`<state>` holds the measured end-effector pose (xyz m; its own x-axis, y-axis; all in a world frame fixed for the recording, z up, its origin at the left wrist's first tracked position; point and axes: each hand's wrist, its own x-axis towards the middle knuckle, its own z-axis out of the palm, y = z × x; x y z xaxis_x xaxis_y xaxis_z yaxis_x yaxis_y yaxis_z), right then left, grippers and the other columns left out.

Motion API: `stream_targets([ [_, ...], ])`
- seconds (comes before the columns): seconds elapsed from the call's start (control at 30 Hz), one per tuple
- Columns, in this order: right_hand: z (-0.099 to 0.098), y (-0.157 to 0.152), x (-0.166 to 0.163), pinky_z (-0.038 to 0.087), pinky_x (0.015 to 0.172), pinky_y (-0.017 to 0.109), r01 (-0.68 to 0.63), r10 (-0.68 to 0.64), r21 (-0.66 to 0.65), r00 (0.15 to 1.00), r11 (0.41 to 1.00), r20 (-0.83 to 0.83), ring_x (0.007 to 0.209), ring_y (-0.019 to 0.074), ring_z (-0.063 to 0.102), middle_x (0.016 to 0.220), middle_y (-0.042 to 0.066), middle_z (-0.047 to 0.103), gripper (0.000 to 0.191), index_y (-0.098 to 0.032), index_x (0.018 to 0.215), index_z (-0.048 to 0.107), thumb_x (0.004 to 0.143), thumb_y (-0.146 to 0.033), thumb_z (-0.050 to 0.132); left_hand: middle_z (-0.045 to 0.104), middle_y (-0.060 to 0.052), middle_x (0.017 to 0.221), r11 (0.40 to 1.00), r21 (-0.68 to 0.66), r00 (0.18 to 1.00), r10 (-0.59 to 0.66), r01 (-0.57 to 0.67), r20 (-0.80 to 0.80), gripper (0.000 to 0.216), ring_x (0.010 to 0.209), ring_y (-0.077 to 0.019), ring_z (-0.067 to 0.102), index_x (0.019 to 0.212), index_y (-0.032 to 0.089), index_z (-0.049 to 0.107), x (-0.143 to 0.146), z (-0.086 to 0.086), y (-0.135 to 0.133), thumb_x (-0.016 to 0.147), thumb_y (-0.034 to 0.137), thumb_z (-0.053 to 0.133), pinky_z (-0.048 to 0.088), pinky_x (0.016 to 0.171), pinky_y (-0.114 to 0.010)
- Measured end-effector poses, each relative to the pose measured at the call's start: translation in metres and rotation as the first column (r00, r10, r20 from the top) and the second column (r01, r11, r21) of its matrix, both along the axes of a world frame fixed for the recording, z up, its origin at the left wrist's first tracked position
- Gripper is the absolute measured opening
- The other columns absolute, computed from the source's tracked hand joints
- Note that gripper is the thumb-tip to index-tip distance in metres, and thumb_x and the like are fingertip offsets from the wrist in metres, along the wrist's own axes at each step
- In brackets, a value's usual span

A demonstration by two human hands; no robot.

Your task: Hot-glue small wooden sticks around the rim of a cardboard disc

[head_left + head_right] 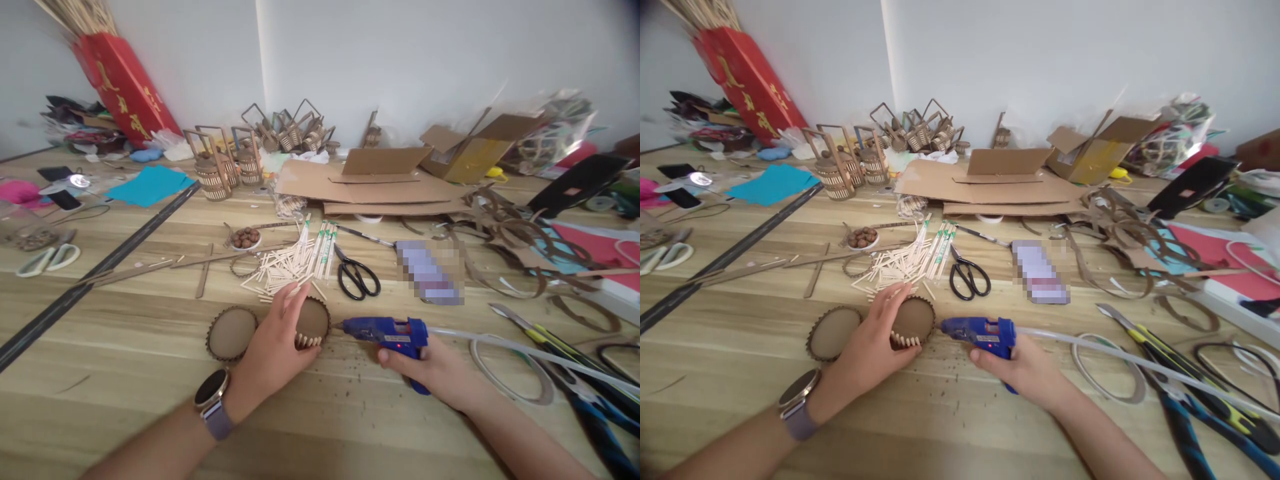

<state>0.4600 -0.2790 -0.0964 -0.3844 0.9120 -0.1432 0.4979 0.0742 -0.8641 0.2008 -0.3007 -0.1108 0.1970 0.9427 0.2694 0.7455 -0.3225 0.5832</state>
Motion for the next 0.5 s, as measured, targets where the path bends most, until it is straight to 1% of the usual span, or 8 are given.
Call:
stream_targets([
  [0.07,-0.003,-0.002,0.001,0.055,0.062,0.031,-0.041,0.04,0.041,0.998,0.998,0.047,0.07,0.0216,0.066,0.077,0.002,0.072,0.034,-0.023,0.093,0.073,0.08,-0.052,0.061,0.03,-0.012,0.149,1.0,0.003,1.0,-0.002,0.002,-0.002,0.095,0.138,-0.0325,0.036,0.147,0.03,0.016,0.0,-0.001,0.0,0.071,0.012,0.07,0.04,0.109,-0.049],
  [0.13,-0.008,-0.005,0.004,0.056,0.065,0.033,-0.044,0.036,0.096,0.995,0.994,0.09,0.073,0.023,0.068,0.082,0.003,0.074,0.033,-0.023,0.093,0.073,0.081,-0.05,0.06,0.03,-0.012,0.149,1.0,0.003,1.0,-0.002,0.002,-0.004,0.096,0.138,-0.0325,0.036,0.147,0.03,0.015,0.0,-0.001,0.0,0.071,0.012,0.07,0.04,0.109,-0.049],
  [0.23,-0.016,-0.01,0.006,0.059,0.068,0.038,0.001,-0.027,0.192,0.991,0.981,0.133,0.076,0.0254,0.07,0.085,0.005,0.075,0.035,-0.023,0.095,0.072,0.079,-0.051,0.06,0.03,-0.012,0.149,1.0,0.006,1.0,-0.002,0.002,0.0,0.095,0.139,-0.0324,0.035,0.147,0.03,0.016,-0.001,-0.001,0.0,0.071,0.012,0.07,0.04,0.109,-0.049],
  [0.3,-0.017,-0.013,0.005,0.06,0.07,0.041,0.021,-0.067,0.257,0.983,0.966,0.173,0.077,0.0271,0.07,0.087,0.007,0.075,0.036,-0.023,0.096,0.071,0.076,-0.051,0.062,0.031,-0.012,0.149,1.0,0.011,1.0,-0.005,0.004,0.006,0.094,0.139,-0.0325,0.034,0.147,0.03,0.017,-0.001,-0.002,0.001,0.071,0.012,0.069,0.04,0.11,-0.049],
  [0.37,-0.014,-0.016,0.003,0.059,0.074,0.043,-0.028,-0.042,0.312,0.975,0.95,0.217,0.079,0.0283,0.071,0.086,0.008,0.076,0.031,-0.023,0.091,0.071,0.076,-0.049,0.061,0.031,-0.012,0.149,1.0,0.014,1.0,-0.009,0.009,0.01,0.094,0.139,-0.0325,0.034,0.147,0.03,0.016,-0.001,-0.002,0.001,0.071,0.012,0.068,0.039,0.11,-0.05],
  [0.4,-0.012,-0.017,0.0,0.059,0.077,0.044,-0.07,-0.009,0.336,0.974,0.939,0.227,0.081,0.0285,0.071,0.085,0.008,0.075,0.028,-0.023,0.087,0.071,0.078,-0.048,0.06,0.03,-0.012,0.149,1.0,0.014,1.0,-0.011,0.01,0.01,0.094,0.139,-0.0325,0.034,0.147,0.03,0.016,-0.001,-0.002,0.001,0.071,0.012,0.068,0.039,0.11,-0.05],
  [0.43,-0.01,-0.018,-0.002,0.058,0.08,0.044,-0.108,0.024,0.361,0.973,0.926,0.23,0.083,0.0285,0.071,0.086,0.008,0.075,0.025,-0.023,0.085,0.07,0.08,-0.045,0.059,0.03,-0.012,0.149,1.0,0.012,1.0,-0.01,0.01,0.009,0.093,0.139,-0.0324,0.034,0.147,0.03,0.017,-0.001,-0.002,0.001,0.071,0.012,0.068,0.039,0.111,-0.049],
  [0.5,-0.006,-0.019,-0.006,0.057,0.082,0.044,-0.128,0.043,0.423,0.978,0.897,0.206,0.086,0.0284,0.07,0.088,0.009,0.075,0.022,-0.023,0.085,0.069,0.082,-0.042,0.057,0.03,-0.013,0.149,1.0,0.005,1.0,-0.01,0.01,0.006,0.092,0.139,-0.0322,0.034,0.146,0.029,0.017,-0.001,-0.001,0.001,0.072,0.012,0.069,0.039,0.111,-0.049],
])
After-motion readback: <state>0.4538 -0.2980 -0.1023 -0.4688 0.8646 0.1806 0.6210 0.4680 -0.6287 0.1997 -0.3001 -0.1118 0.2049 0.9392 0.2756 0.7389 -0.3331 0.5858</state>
